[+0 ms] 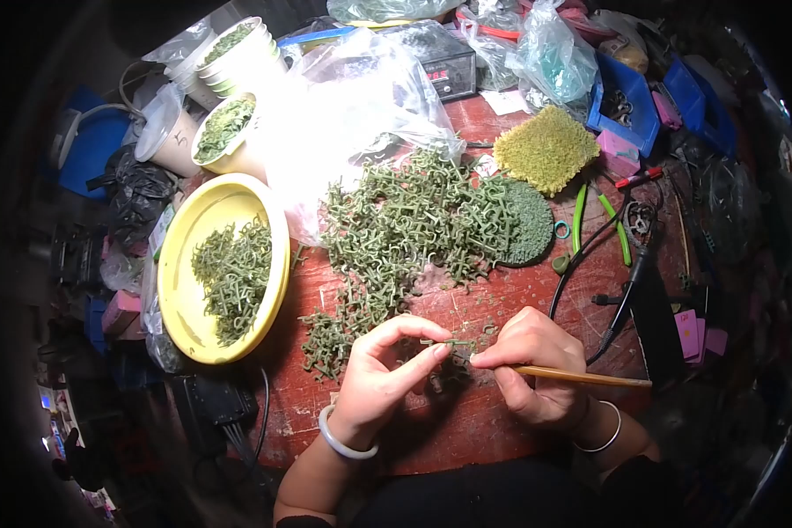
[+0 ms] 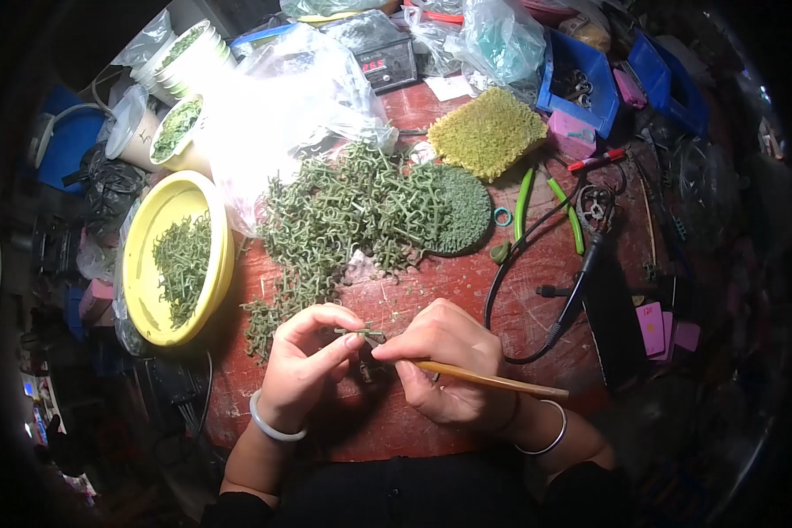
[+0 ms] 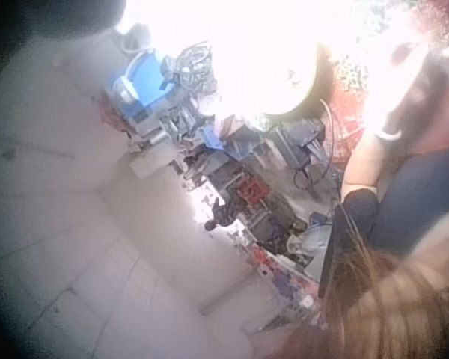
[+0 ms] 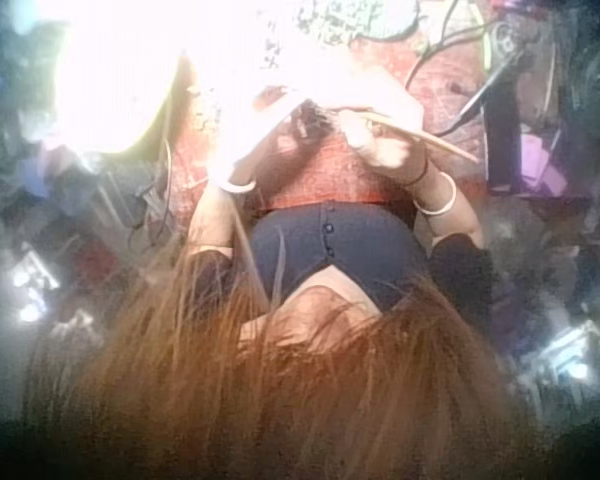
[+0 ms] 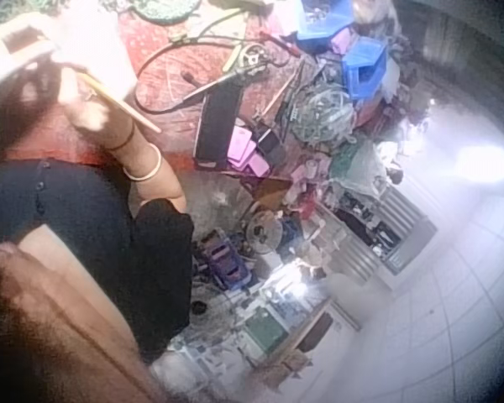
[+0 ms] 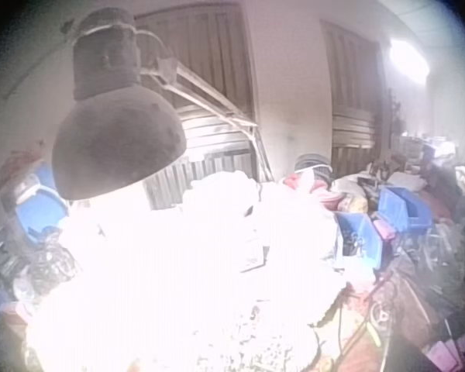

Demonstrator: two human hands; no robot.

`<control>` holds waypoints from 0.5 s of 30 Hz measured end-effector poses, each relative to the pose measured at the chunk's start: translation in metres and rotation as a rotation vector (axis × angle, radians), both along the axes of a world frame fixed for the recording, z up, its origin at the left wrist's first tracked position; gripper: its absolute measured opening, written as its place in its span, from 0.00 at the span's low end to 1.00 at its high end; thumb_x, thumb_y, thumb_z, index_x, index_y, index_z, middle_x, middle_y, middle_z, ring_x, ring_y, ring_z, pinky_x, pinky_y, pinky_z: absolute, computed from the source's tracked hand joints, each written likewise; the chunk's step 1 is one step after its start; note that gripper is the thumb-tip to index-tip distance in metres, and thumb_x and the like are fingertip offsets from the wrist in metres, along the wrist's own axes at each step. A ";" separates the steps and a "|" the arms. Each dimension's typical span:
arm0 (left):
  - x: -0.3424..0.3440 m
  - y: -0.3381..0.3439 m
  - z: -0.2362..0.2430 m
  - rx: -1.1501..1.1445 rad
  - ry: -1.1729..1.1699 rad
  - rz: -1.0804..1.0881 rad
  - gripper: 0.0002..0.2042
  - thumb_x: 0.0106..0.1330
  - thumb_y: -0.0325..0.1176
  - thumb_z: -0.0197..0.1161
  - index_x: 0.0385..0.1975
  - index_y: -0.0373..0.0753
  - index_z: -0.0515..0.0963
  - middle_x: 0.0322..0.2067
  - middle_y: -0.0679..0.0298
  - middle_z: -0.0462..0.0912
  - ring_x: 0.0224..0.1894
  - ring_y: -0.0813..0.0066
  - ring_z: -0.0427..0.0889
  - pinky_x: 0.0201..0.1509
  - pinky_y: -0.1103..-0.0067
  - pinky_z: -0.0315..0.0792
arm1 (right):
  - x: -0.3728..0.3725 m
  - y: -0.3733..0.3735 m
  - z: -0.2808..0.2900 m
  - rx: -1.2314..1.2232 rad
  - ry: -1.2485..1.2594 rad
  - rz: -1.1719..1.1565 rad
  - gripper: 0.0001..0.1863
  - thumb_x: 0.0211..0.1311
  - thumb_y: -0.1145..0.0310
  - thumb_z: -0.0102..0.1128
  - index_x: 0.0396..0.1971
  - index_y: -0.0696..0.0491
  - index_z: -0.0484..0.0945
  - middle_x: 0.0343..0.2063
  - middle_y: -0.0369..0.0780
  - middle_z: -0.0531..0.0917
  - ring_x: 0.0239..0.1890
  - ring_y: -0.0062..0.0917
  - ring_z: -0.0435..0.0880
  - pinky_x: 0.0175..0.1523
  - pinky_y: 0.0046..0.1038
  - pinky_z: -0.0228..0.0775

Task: The person solders small green artificial plant stems together using a soldering iron, while picking up and placing additional plant pieces from a cluttered workspace.

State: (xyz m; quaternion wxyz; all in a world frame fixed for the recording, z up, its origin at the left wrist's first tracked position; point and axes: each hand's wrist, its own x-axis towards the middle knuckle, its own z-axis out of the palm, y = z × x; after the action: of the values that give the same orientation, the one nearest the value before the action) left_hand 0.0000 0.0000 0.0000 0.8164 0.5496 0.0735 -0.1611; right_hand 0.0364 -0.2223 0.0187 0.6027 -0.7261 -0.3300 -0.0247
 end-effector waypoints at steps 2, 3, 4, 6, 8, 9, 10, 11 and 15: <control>0.001 -0.001 0.000 -0.001 -0.014 -0.008 0.09 0.67 0.21 0.67 0.45 0.35 0.82 0.42 0.65 0.83 0.41 0.83 0.79 0.44 0.86 0.72 | 0.001 0.000 0.002 -0.018 -0.029 0.011 0.14 0.52 0.83 0.62 0.39 0.56 0.84 0.29 0.39 0.81 0.31 0.30 0.79 0.39 0.30 0.72; 0.001 -0.002 -0.001 0.000 -0.014 -0.005 0.09 0.67 0.21 0.67 0.45 0.35 0.82 0.42 0.65 0.83 0.41 0.83 0.79 0.44 0.86 0.72 | 0.001 0.001 0.002 -0.018 -0.029 0.014 0.14 0.52 0.83 0.62 0.39 0.56 0.84 0.29 0.39 0.81 0.31 0.30 0.79 0.39 0.30 0.72; 0.001 -0.002 -0.002 0.012 -0.051 -0.003 0.09 0.66 0.21 0.67 0.45 0.34 0.82 0.42 0.65 0.83 0.42 0.82 0.79 0.44 0.85 0.72 | 0.001 0.001 0.002 -0.027 -0.023 0.016 0.14 0.51 0.83 0.62 0.39 0.56 0.84 0.29 0.39 0.81 0.31 0.30 0.79 0.39 0.29 0.72; 0.002 -0.004 -0.003 0.023 -0.087 0.000 0.09 0.66 0.21 0.67 0.45 0.34 0.82 0.42 0.65 0.83 0.42 0.82 0.79 0.45 0.85 0.72 | 0.002 0.001 0.002 -0.038 -0.016 0.019 0.13 0.51 0.83 0.62 0.38 0.56 0.84 0.29 0.39 0.81 0.31 0.30 0.79 0.39 0.29 0.72; 0.002 -0.004 -0.003 0.053 -0.113 -0.002 0.09 0.66 0.20 0.67 0.44 0.33 0.82 0.42 0.65 0.83 0.43 0.82 0.79 0.46 0.85 0.72 | 0.002 0.002 0.001 -0.033 -0.025 0.018 0.13 0.51 0.83 0.62 0.38 0.56 0.84 0.29 0.39 0.81 0.31 0.30 0.79 0.39 0.29 0.72; 0.002 -0.004 -0.002 0.052 -0.114 -0.003 0.09 0.66 0.20 0.67 0.44 0.33 0.82 0.42 0.65 0.83 0.43 0.82 0.79 0.46 0.85 0.72 | 0.002 0.002 0.001 -0.034 -0.026 0.018 0.13 0.51 0.83 0.62 0.38 0.56 0.84 0.29 0.39 0.81 0.31 0.30 0.79 0.39 0.29 0.72; 0.002 -0.004 -0.002 0.044 -0.107 -0.003 0.09 0.66 0.20 0.67 0.44 0.33 0.82 0.42 0.65 0.83 0.43 0.82 0.79 0.46 0.84 0.72 | 0.002 0.002 0.001 -0.034 -0.022 0.017 0.13 0.51 0.83 0.62 0.38 0.56 0.84 0.29 0.39 0.81 0.32 0.30 0.79 0.39 0.29 0.72; 0.002 -0.004 -0.002 0.036 -0.100 -0.004 0.09 0.66 0.20 0.67 0.44 0.33 0.82 0.42 0.65 0.83 0.44 0.82 0.79 0.47 0.84 0.72 | 0.002 0.001 0.001 -0.035 -0.018 0.016 0.13 0.51 0.83 0.63 0.38 0.56 0.84 0.29 0.39 0.81 0.32 0.30 0.79 0.39 0.29 0.72; 0.002 -0.002 -0.001 0.024 -0.052 -0.020 0.09 0.66 0.20 0.67 0.44 0.33 0.82 0.42 0.64 0.83 0.45 0.81 0.80 0.50 0.83 0.72 | 0.001 0.001 0.001 -0.037 -0.014 0.014 0.13 0.52 0.83 0.62 0.39 0.56 0.84 0.29 0.39 0.81 0.32 0.30 0.79 0.40 0.29 0.73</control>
State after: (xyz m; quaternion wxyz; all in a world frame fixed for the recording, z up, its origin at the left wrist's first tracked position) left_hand 0.0018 -0.0025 -0.0008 0.8097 0.5642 0.0485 -0.1540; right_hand 0.0375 -0.2210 0.0202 0.5870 -0.7346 -0.3398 -0.0192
